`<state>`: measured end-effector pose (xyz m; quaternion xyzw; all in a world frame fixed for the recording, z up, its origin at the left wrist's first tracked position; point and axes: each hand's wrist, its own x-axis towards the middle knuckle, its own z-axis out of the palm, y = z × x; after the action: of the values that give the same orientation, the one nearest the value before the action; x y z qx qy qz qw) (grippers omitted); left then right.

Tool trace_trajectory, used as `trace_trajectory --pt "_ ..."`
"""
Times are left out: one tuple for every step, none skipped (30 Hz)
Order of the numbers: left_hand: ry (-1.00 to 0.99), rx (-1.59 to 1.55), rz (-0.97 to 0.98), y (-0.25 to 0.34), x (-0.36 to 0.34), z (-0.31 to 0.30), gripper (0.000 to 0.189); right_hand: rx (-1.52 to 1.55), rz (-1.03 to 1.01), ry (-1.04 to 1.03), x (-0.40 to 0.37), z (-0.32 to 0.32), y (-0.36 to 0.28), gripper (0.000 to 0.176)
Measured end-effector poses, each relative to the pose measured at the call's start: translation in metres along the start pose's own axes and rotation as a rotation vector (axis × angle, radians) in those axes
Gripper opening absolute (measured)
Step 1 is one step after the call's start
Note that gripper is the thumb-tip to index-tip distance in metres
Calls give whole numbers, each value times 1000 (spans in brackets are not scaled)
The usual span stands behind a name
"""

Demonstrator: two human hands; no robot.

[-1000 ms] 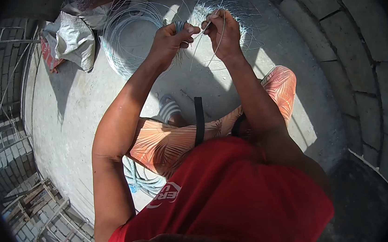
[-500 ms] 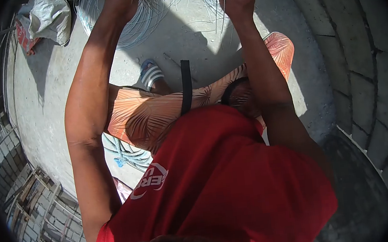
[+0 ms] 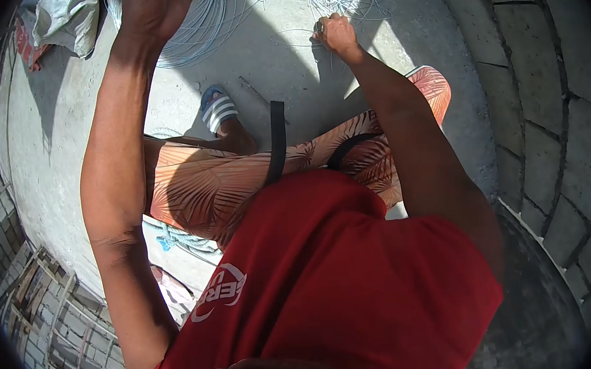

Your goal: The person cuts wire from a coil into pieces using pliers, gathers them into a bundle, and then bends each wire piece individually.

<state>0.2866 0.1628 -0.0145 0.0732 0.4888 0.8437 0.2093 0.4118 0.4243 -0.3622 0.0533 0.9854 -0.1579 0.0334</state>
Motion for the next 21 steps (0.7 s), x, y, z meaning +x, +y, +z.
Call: trace_trajectory --pt "-5 105 -97 -14 1 -6 20 -41 7 -6 -7 9 -3 29" --pt "-6 213 -191 -38 2 -16 21 -81 11 -10 -7 16 -4 27" --pt "-5 320 -288 -45 0 -16 21 -95 -16 -14 -7 19 -5 25" --pt "-1 284 -293 -47 -1 -20 22 -109 -41 -20 -8 21 -4 23" --pt "1 245 -297 -50 -4 -23 22 -126 -66 -25 -8 22 -2 20" --pt "-2 206 -302 -47 -7 -18 23 -113 -94 -15 -8 26 1 19" --pt "10 151 -265 -39 -7 -14 23 -137 -124 -45 -6 30 5 20" --pt "18 96 -228 -28 -5 -12 23 -162 -150 -72 -2 33 9 22" --pt "25 39 -192 -17 -2 -12 23 -188 -176 -100 0 34 10 23" --pt "32 45 -192 -13 1 -15 22 -224 -203 -110 1 36 10 23" --pt "46 97 -201 -11 4 -19 21 -263 -230 -121 1 38 10 24" --pt "62 146 -209 -9 6 -23 21 -304 -259 -134 1 35 10 24" --pt "81 196 -215 -10 9 -27 21 -265 -232 -147 0 26 8 23" --pt "88 306 -228 -13 10 -30 21 -224 -207 -162 -5 17 6 23" --pt "100 417 -241 -18 11 -34 20 -182 -186 -179 -7 8 0 22" --pt "117 527 -253 -20 12 -36 20 -98 -263 -58 -8 1 2 23" --pt "118 576 -276 -24 12 -37 20 4 -229 -14 -9 -3 0 24" --pt "121 623 -301 -29 12 -35 20 105 -195 25 -12 -23 -8 24" --pt "123 670 -326 -34 11 -32 21 206 -160 64 -15 -47 -17 24" --pt "152 691 -356 -37 9 -27 27 305 -86 87 -18 -72 -29 25" --pt "115 760 -333 -41 8 -26 30 386 -65 59 -22 -99 -36 25"
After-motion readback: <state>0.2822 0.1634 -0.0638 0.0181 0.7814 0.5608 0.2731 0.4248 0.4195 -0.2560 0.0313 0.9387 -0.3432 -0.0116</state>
